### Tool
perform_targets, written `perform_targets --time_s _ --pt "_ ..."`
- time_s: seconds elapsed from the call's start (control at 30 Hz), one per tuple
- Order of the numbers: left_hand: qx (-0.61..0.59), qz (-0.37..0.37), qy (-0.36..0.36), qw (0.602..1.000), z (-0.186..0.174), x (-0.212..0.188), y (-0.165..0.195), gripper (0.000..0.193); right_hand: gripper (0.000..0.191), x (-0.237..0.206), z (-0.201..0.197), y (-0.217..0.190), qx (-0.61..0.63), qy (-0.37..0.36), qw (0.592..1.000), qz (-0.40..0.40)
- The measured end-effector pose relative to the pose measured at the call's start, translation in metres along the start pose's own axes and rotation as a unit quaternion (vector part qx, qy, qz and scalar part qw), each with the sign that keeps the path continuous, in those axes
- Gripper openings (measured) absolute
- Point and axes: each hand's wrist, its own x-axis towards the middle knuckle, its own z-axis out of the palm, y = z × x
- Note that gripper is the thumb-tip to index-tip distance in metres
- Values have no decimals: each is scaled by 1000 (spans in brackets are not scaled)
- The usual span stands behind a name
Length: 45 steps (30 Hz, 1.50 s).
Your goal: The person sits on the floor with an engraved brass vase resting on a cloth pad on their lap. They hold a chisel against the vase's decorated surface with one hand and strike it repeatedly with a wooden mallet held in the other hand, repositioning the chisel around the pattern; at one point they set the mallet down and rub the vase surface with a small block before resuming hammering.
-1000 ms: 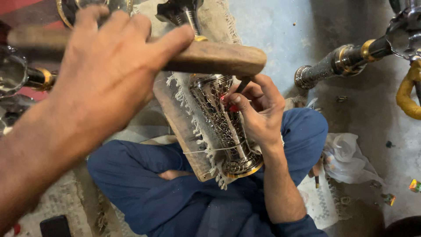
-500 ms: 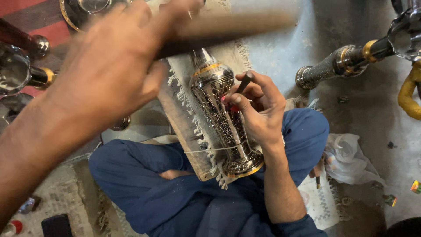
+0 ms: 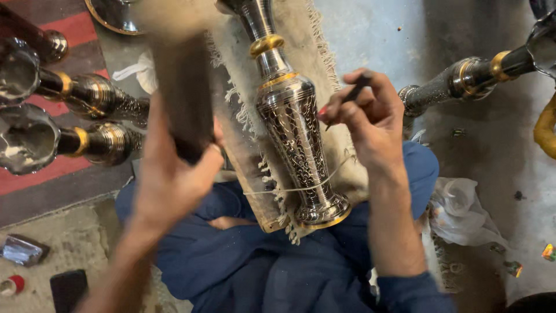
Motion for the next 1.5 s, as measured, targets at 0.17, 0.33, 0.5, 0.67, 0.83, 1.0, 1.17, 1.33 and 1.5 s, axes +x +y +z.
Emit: perform_targets --time_s 0.17,0.33,0.5,0.67,0.83,1.0,1.17,1.33,1.5 --pt "-90 53 93 990 29 -42 -59 51 37 30 9 -28 -195 -207 959 5" --pt "-93 39 105 989 35 -52 -63 55 38 53 19 -41 -319 -303 898 -19" --pt "-3 -24 128 992 23 -55 -44 46 41 58 13 -35 -255 -328 910 6" --pt "226 -137 86 961 -2 -55 -29 41 44 58 4 -21 -278 -309 909 -11" --pt "319 -71 81 942 -5 -42 -13 59 46 64 -2 -15 -267 -331 904 -48" --pt "292 35 94 951 4 -30 2 67 46 65 -2 -14 -262 -330 906 -47" --pt "247 -46 101 963 6 -22 8 73 45 63 -1 -13 -243 -328 912 -43" --pt "404 85 34 910 0 -16 13 85 46 64 -1 -12 -271 -320 906 -56" --pt "479 69 33 875 1 -12 13 85 44 65 -3 -13 -290 -324 899 -45"
